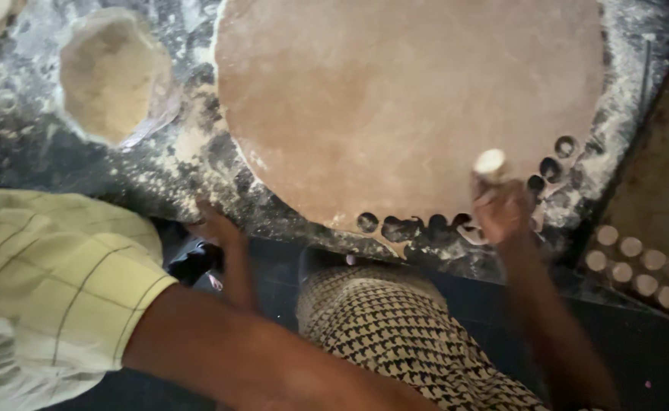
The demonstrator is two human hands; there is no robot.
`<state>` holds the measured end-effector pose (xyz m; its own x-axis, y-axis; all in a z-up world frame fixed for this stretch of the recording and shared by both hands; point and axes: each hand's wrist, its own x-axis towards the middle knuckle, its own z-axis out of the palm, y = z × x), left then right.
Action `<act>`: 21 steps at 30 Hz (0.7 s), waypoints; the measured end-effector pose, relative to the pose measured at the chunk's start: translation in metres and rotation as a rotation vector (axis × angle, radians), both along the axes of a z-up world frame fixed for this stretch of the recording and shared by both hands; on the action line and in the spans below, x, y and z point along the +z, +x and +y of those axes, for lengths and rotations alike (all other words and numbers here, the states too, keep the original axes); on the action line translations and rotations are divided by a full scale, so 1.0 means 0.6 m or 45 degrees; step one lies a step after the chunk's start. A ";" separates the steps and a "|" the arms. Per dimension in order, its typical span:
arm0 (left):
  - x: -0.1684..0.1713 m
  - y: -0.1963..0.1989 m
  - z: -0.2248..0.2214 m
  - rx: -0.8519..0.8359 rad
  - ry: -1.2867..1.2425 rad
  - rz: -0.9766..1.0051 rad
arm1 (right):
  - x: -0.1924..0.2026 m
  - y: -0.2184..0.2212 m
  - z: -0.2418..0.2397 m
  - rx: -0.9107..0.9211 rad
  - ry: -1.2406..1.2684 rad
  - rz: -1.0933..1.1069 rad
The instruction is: The person uses a small circular cutter to press into a large sheet of dough, then transfers the resulting small dough circles onto a baking tray.
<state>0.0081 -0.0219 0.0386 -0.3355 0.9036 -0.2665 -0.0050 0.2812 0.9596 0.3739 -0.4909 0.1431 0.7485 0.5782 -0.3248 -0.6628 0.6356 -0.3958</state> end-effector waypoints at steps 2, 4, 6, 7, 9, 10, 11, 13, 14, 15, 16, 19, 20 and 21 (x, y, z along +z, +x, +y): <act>-0.016 0.001 0.014 0.023 -0.016 0.138 | -0.011 0.052 -0.074 -0.160 -0.117 -0.380; -0.016 0.005 0.003 -0.038 0.100 -0.213 | 0.000 0.130 -0.152 -0.201 0.505 0.084; 0.000 0.008 0.003 -0.042 0.077 -0.308 | 0.014 0.169 -0.232 -0.476 0.394 0.085; 0.007 0.009 0.002 -0.004 0.004 -0.230 | 0.018 0.177 -0.265 -0.648 0.062 -0.090; 0.017 0.009 0.000 0.021 -0.056 -0.138 | 0.036 0.192 -0.309 -0.942 -0.632 -0.343; 0.019 0.006 -0.001 0.009 -0.045 -0.126 | 0.049 0.201 -0.321 -1.002 -0.874 -0.446; 0.017 0.007 -0.002 -0.004 -0.033 -0.116 | 0.059 0.206 -0.330 -1.035 -1.100 -0.530; 0.006 0.005 -0.003 -0.060 0.038 -0.259 | 0.063 0.211 -0.335 -1.018 -1.484 -0.669; 0.000 -0.002 -0.002 -0.089 0.074 -0.325 | 0.057 0.205 -0.333 -0.973 -1.660 -0.738; -0.003 -0.011 0.003 -0.069 -0.047 -0.129 | 0.052 0.201 -0.333 -0.909 -1.813 -0.814; -0.001 -0.018 0.014 -0.051 -0.171 0.068 | 0.045 0.196 -0.332 -0.824 -1.961 -0.894; 0.021 0.002 0.002 -0.012 -0.282 -0.053 | 0.047 0.201 -0.348 -0.681 -2.288 -1.110; 0.029 0.003 -0.006 0.011 -0.278 -0.199 | 0.048 0.204 -0.353 -0.653 -2.369 -1.166; 0.032 0.007 -0.009 -0.023 -0.185 -0.224 | 0.043 0.197 -0.354 -0.644 -2.419 -1.194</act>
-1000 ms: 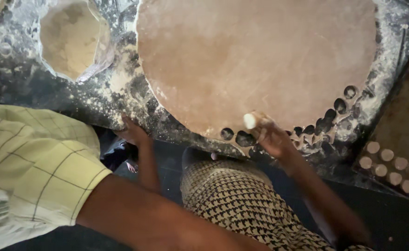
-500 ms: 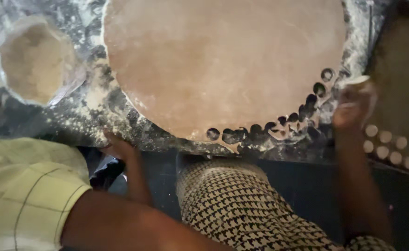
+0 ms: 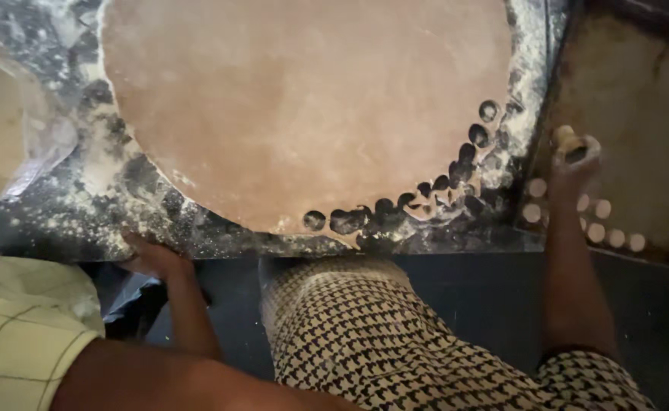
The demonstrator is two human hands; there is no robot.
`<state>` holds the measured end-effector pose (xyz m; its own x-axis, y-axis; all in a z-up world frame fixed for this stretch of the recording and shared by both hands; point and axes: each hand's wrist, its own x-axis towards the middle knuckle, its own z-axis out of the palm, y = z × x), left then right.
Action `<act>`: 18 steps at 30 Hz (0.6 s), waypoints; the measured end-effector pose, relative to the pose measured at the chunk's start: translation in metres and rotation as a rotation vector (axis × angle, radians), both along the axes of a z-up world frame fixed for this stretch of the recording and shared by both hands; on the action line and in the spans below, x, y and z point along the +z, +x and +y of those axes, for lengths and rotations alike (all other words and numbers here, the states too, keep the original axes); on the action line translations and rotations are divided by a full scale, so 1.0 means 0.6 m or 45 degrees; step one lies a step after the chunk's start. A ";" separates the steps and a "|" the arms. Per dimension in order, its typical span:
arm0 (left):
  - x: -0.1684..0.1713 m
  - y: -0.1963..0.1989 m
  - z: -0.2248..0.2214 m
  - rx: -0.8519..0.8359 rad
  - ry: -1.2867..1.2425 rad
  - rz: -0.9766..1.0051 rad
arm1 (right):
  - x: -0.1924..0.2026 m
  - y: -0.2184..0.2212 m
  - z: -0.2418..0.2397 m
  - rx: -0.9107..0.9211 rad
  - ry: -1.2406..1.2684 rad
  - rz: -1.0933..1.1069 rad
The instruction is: The person uses a small circular cutter to press into a large sheet of dough, then transfers the resulting small dough circles onto a baking tray.
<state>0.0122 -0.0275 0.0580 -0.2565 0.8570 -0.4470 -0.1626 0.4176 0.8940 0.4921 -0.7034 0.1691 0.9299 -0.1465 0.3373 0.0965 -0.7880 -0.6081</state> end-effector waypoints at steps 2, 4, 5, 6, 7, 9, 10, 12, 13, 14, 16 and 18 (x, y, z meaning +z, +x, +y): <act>-0.007 0.002 0.007 -0.028 0.200 -0.061 | 0.006 -0.001 0.008 -0.023 0.000 -0.094; -0.024 -0.001 0.014 -0.049 0.270 0.050 | 0.027 -0.001 0.040 -0.018 0.085 -0.235; -0.030 -0.005 0.017 -0.060 0.304 0.107 | 0.042 -0.005 0.064 0.016 0.142 -0.276; -0.032 -0.008 0.016 -0.060 0.302 0.065 | 0.059 -0.012 0.095 0.072 0.194 -0.304; -0.034 -0.007 0.013 -0.060 0.301 0.022 | 0.076 -0.025 0.132 0.170 0.250 -0.268; -0.026 -0.008 0.011 -0.024 0.275 -0.004 | 0.099 -0.067 0.225 0.437 0.346 -0.104; -0.021 -0.003 0.012 0.001 0.246 0.002 | 0.108 -0.101 0.271 0.587 0.341 0.062; -0.010 0.006 0.008 0.034 0.207 0.001 | 0.122 -0.189 0.362 0.887 0.265 0.405; -0.006 0.008 0.004 0.041 0.197 -0.006 | 0.131 -0.231 0.402 1.043 0.156 0.506; -0.002 0.009 0.005 0.048 0.187 -0.014 | 0.137 -0.271 0.444 1.210 0.018 0.552; -0.001 0.006 0.010 0.033 0.154 0.074 | 0.149 -0.334 0.506 1.505 -0.250 0.475; -0.009 0.003 0.010 0.053 0.126 0.106 | 0.159 -0.342 0.537 1.566 -0.236 0.504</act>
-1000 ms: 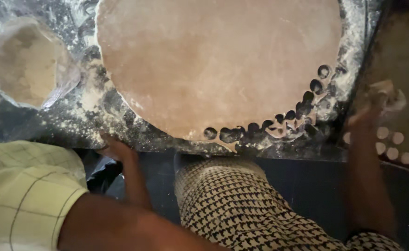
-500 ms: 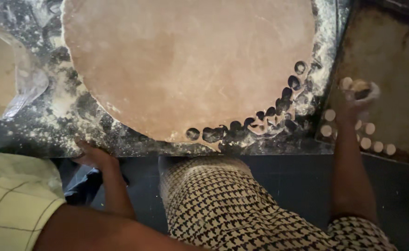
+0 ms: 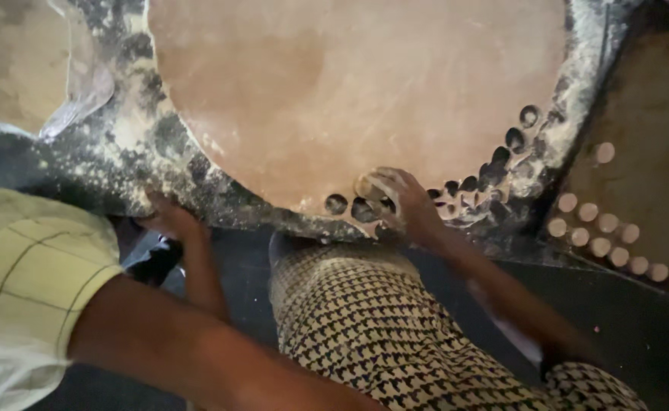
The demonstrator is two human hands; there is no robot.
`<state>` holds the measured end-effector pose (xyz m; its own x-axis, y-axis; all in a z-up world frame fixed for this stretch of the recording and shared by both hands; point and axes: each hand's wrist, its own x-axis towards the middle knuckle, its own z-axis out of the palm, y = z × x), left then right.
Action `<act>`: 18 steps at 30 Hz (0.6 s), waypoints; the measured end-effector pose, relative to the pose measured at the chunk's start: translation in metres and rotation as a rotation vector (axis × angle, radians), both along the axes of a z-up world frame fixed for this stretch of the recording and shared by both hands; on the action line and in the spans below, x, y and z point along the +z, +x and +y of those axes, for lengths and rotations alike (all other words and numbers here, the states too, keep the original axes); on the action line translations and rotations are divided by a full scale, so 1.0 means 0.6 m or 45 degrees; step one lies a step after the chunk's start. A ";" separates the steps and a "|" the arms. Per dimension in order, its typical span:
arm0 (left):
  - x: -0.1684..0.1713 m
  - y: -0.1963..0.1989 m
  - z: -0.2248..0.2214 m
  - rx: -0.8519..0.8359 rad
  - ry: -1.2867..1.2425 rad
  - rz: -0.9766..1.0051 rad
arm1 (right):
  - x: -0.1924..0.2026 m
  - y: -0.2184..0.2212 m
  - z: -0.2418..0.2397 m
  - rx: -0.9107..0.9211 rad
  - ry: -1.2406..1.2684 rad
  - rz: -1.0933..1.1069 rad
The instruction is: The person uses a small circular cutter to press into a large sheet of dough, then transfers the resulting small dough circles onto a baking tray.
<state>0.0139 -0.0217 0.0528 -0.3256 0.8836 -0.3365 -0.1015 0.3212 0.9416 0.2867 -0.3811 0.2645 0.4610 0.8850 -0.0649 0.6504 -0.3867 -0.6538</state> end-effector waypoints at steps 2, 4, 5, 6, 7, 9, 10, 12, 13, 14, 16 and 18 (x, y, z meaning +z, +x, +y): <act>-0.012 0.003 0.003 0.054 -0.006 -0.025 | -0.007 -0.012 0.031 0.090 -0.052 0.009; -0.016 -0.003 0.013 0.018 -0.007 0.252 | -0.024 -0.029 0.060 0.205 -0.165 -0.018; -0.016 -0.007 0.013 -0.006 -0.010 0.392 | -0.035 -0.041 0.071 0.254 -0.125 -0.027; -0.016 -0.005 0.009 0.001 0.001 0.303 | -0.045 -0.050 0.083 0.299 -0.088 -0.044; -0.015 -0.004 0.006 0.007 0.012 0.215 | -0.052 -0.055 0.090 0.344 -0.050 -0.061; -0.011 0.000 0.005 0.008 0.037 0.117 | -0.061 -0.058 0.099 0.374 -0.018 -0.022; -0.009 -0.001 0.004 0.003 0.049 0.111 | -0.065 -0.060 0.104 0.391 -0.001 0.000; -0.007 -0.003 0.003 -0.003 0.068 0.052 | -0.073 -0.065 0.116 0.389 -0.054 -0.005; -0.005 -0.004 0.005 -0.004 0.074 0.000 | -0.076 -0.067 0.119 0.387 -0.084 -0.008; -0.004 -0.001 0.004 -0.007 0.080 -0.055 | -0.078 -0.066 0.120 0.412 -0.073 -0.023; 0.003 -0.002 -0.001 -0.007 -0.057 0.050 | -0.082 -0.065 0.123 0.463 -0.047 -0.049; 0.006 -0.006 0.000 -0.003 -0.120 0.088 | -0.084 -0.065 0.122 0.422 -0.035 -0.021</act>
